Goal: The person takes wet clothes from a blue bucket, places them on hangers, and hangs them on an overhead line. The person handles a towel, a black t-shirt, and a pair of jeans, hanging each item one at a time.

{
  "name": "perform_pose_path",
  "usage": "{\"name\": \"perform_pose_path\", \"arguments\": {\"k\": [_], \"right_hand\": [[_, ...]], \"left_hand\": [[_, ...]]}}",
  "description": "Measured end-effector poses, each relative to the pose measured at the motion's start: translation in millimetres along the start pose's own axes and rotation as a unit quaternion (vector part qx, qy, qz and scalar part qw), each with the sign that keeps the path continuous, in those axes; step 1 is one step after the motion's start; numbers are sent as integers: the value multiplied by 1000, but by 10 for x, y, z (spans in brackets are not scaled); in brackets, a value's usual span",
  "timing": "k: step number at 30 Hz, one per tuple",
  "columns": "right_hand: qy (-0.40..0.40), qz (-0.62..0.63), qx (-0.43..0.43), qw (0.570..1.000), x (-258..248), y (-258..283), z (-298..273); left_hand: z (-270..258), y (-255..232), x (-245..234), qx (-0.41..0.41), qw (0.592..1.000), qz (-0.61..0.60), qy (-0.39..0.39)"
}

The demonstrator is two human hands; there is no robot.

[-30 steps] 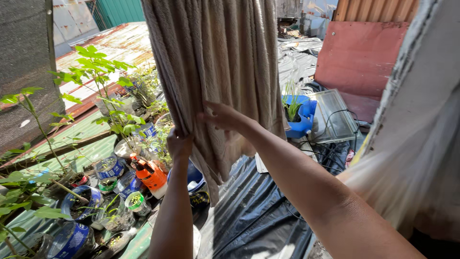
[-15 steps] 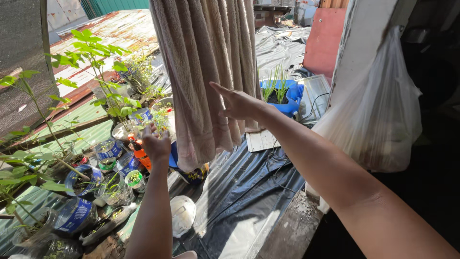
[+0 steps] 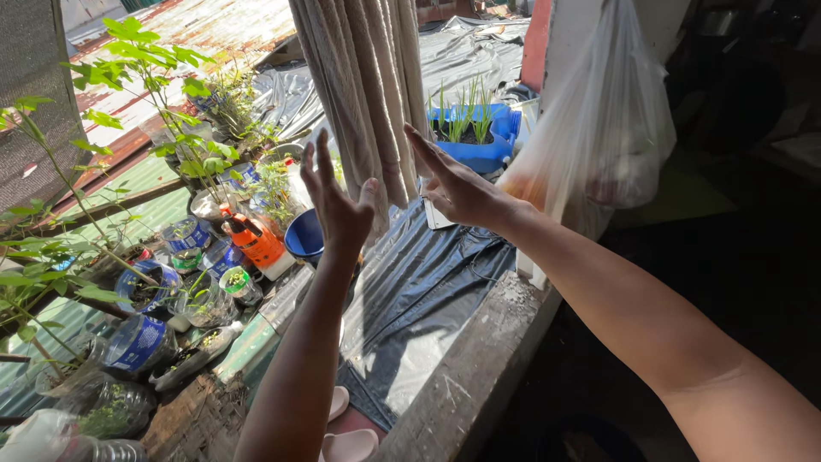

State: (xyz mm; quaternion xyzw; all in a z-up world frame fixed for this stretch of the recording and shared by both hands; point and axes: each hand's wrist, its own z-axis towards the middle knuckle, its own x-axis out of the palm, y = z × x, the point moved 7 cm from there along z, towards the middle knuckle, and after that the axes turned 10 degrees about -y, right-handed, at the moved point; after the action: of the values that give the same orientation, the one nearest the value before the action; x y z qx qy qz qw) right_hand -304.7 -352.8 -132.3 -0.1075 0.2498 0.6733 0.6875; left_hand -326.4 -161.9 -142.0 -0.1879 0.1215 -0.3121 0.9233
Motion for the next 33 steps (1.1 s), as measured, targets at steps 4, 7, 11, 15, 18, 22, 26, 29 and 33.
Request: {"name": "perform_pose_path", "arguments": {"k": [4,7,11,15,18,22,26,29,33], "right_hand": [[4,-48,53,997,-130,232,-367],[28,-31,153,987,-222,293,-650],[27,-48,150,987,-463,544,-1065],[-3,-29,71,997,-798,922,-1559],[44,-41,252,966,-1049,955,-2210],[1,-75,223,972,-1463,1331,-2904],[-23,-85,305,948,-1790,1476,-3617],[-35,-99,405,909,-1876,1425,-4150],[-65,-107,436,891,-1827,1367,-4796]], "left_hand": [[-375,-529,-64,45,998,-10,45],[-563,-942,-99,105,990,21,89],[-859,-1478,-80,181,972,62,137],[-1289,-1921,3,221,960,79,151],[-1737,-2219,139,215,964,65,146],[-2549,-2652,396,191,964,56,178],[-3305,-3054,597,171,957,9,235],[-3751,-3190,711,158,949,0,273],[-4166,-3055,834,143,939,7,312]]}}
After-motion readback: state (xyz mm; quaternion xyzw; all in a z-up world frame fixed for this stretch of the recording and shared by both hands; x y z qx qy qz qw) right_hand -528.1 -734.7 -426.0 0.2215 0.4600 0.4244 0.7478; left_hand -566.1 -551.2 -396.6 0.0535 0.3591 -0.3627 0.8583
